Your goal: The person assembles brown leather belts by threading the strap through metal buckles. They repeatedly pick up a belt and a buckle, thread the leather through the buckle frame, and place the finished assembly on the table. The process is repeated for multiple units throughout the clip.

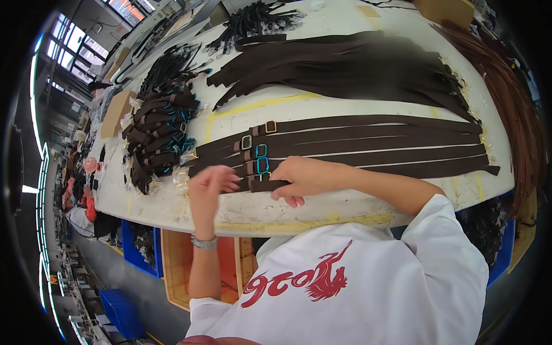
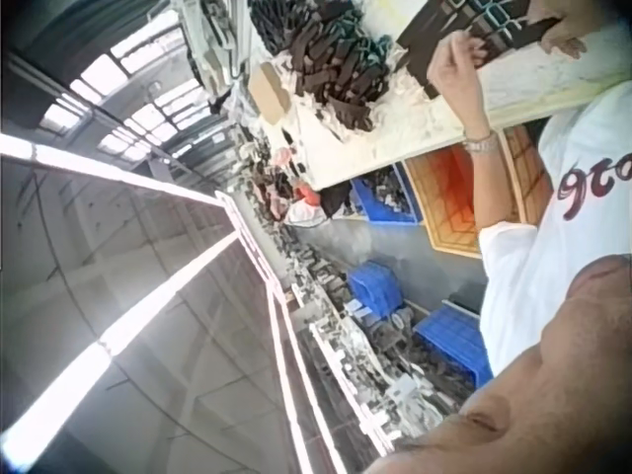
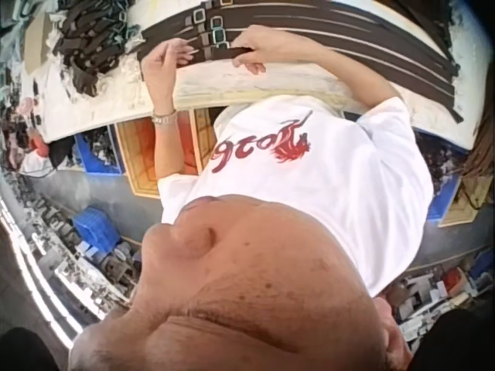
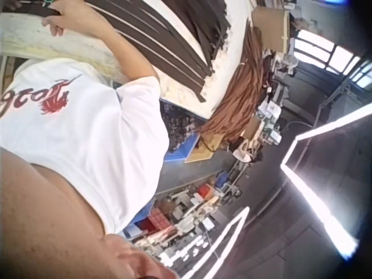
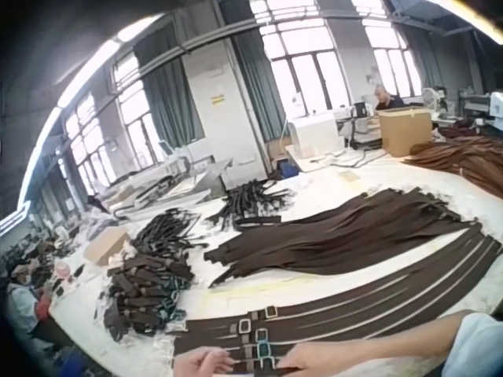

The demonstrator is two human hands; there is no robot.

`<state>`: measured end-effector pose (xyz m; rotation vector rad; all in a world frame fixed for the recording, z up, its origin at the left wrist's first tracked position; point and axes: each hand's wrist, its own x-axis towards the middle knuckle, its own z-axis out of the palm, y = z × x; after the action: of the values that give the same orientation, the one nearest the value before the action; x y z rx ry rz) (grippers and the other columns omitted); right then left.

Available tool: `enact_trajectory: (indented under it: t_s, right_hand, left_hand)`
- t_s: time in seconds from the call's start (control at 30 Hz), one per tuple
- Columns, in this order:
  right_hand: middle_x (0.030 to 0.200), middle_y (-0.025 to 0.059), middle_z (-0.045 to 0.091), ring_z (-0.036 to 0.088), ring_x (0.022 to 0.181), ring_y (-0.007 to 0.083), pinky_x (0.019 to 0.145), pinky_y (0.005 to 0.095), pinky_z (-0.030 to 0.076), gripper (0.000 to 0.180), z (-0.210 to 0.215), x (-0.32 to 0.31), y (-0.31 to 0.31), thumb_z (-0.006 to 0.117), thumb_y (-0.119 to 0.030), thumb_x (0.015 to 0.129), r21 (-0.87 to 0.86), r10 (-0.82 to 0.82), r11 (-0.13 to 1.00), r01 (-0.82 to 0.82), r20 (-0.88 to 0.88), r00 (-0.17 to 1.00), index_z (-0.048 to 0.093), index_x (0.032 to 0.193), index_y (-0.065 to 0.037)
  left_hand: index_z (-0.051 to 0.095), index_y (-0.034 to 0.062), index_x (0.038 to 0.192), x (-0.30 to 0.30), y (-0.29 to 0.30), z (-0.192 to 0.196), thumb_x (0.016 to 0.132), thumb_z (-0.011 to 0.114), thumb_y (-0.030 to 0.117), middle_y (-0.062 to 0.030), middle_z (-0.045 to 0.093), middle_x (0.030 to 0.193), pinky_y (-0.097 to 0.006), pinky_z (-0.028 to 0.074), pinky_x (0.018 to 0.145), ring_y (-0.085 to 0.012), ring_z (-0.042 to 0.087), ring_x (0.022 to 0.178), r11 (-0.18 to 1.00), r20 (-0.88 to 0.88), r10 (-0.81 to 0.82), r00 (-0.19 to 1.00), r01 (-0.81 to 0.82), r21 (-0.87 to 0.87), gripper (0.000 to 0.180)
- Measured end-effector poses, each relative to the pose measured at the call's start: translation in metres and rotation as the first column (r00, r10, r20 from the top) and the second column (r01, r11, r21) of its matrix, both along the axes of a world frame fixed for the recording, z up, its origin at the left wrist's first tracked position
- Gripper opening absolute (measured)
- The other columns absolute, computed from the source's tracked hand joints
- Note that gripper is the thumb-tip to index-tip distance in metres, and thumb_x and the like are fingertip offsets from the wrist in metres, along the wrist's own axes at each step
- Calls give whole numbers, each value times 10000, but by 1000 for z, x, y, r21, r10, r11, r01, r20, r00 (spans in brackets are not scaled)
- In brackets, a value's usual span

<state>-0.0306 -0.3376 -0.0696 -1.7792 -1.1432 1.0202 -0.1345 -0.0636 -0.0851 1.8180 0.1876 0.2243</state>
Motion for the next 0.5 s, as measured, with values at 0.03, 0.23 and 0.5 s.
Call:
enact_trajectory:
  t_s: [0.03,0.23,0.5]
  right_hand:
    - [860,90,795,731,700,150,656,321,551,250,-2,-1,0,689,-222,1048,-2,28,1000,-29,-63,998,788,1027,7]
    - [832,31,767,667,645,127,620,306,522,215,-26,-14,12,663,-186,1044,136,263,960,-247,-123,957,802,1031,-22]
    - [697,-43,539,494,633,110,568,295,399,377,-38,-10,15,676,-416,1052,51,50,998,-35,-336,940,777,883,-94]
  left_hand:
    - [781,-26,1066,6,40,7,1091,644,177,-91,794,892,-268,582,693,-127,733,750,964,101,199,975,-213,159,246]
    - [762,-32,1041,-10,325,-12,961,801,379,-164,783,988,-410,576,771,-284,733,833,128,524,597,607,-718,684,420]
    - [747,-37,930,19,357,8,834,913,375,-139,724,790,-431,564,733,-299,691,723,128,337,659,673,-541,831,454]
